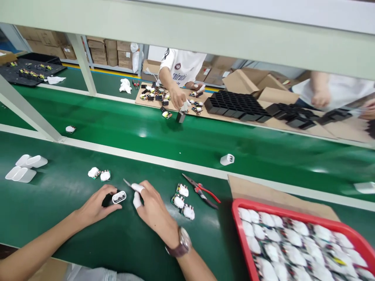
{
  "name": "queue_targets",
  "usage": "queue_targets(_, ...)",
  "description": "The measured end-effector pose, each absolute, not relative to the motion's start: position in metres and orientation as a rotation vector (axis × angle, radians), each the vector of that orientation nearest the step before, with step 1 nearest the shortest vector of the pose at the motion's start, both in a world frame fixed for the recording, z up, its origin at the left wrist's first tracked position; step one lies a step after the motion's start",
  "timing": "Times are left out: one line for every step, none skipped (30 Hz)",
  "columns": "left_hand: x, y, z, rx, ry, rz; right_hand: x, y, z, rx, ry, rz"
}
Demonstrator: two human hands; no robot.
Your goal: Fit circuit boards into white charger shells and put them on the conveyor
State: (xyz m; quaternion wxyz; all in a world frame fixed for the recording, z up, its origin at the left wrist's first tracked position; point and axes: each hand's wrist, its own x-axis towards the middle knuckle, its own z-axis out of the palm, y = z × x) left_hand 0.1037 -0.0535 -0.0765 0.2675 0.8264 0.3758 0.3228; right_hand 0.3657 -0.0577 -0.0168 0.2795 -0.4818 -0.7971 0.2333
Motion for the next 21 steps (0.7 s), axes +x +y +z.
queue_targets(0.103, -0.053, -0.076, 2.186, 1.023, 0.829, 0.367, -0.067, -0.009, -1.285, -2.176, 0.664)
queue_targets(0.103, -0.053, -0.074, 2.152, 1.028, 0.779, 0.368, -0.076, -0.003, -1.291, -2.23, 0.689)
queue_targets(0.103, -0.052, -0.073, 2.129, 1.026, 0.727, 0.368, -0.084, 0.001, -1.305, -2.291, 0.702)
queue_targets(0.104, -0.051, -0.07, 2.117, 1.02, 0.677, 0.368, -0.09, 0.004, -1.322, -2.352, 0.701)
queue_targets(0.104, -0.05, -0.069, 2.116, 1.009, 0.638, 0.368, -0.095, 0.005, -1.338, -2.41, 0.693)
queue_targets(0.104, -0.049, -0.068, 2.121, 0.994, 0.609, 0.367, -0.098, 0.006, -1.353, -2.463, 0.682)
queue_targets(0.104, -0.048, -0.067, 2.129, 0.98, 0.592, 0.366, -0.1, 0.007, -1.368, -2.509, 0.668)
queue_targets(0.104, -0.048, -0.068, 2.134, 0.97, 0.584, 0.365, -0.101, 0.007, -1.383, -2.548, 0.651)
queue_targets(0.104, -0.047, -0.068, 2.135, 0.964, 0.582, 0.365, -0.101, 0.009, -1.398, -2.582, 0.638)
queue_targets(0.104, -0.047, -0.069, 2.132, 0.964, 0.584, 0.364, -0.1, 0.011, -1.409, -2.611, 0.628)
queue_targets(0.104, -0.047, -0.07, 2.126, 0.967, 0.586, 0.363, -0.099, 0.013, -1.42, -2.637, 0.622)
queue_targets(0.104, -0.048, -0.071, 2.121, 0.97, 0.588, 0.362, -0.098, 0.015, -1.431, -2.659, 0.619)
queue_targets(0.103, -0.048, -0.072, 2.116, 0.97, 0.59, 0.362, -0.097, 0.018, -1.443, -2.677, 0.62)
queue_targets(0.103, -0.048, -0.073, 2.113, 0.968, 0.592, 0.36, -0.097, 0.02, -1.455, -2.695, 0.622)
queue_targets(0.103, -0.048, -0.073, 2.11, 0.964, 0.595, 0.359, -0.096, 0.023, -1.47, -2.711, 0.624)
queue_targets(0.103, -0.048, -0.073, 2.108, 0.961, 0.598, 0.358, -0.096, 0.025, -1.486, -2.726, 0.622)
queue_targets(0.103, -0.048, -0.073, 2.105, 0.958, 0.601, 0.356, -0.095, 0.027, -1.499, -2.743, 0.621)
queue_targets(0.103, -0.048, -0.073, 2.103, 0.955, 0.601, 0.354, -0.094, 0.028, -1.508, -2.758, 0.62)
queue_targets(0.103, -0.047, -0.074, 2.102, 0.953, 0.599, 0.352, -0.094, 0.03, -1.513, -2.771, 0.62)
queue_targets(0.103, -0.047, -0.074, 2.103, 0.952, 0.596, 0.351, -0.093, 0.031, -1.517, -2.782, 0.623)
queue_targets(0.103, -0.048, -0.075, 2.104, 0.953, 0.594, 0.349, -0.092, 0.032, -1.521, -2.789, 0.629)
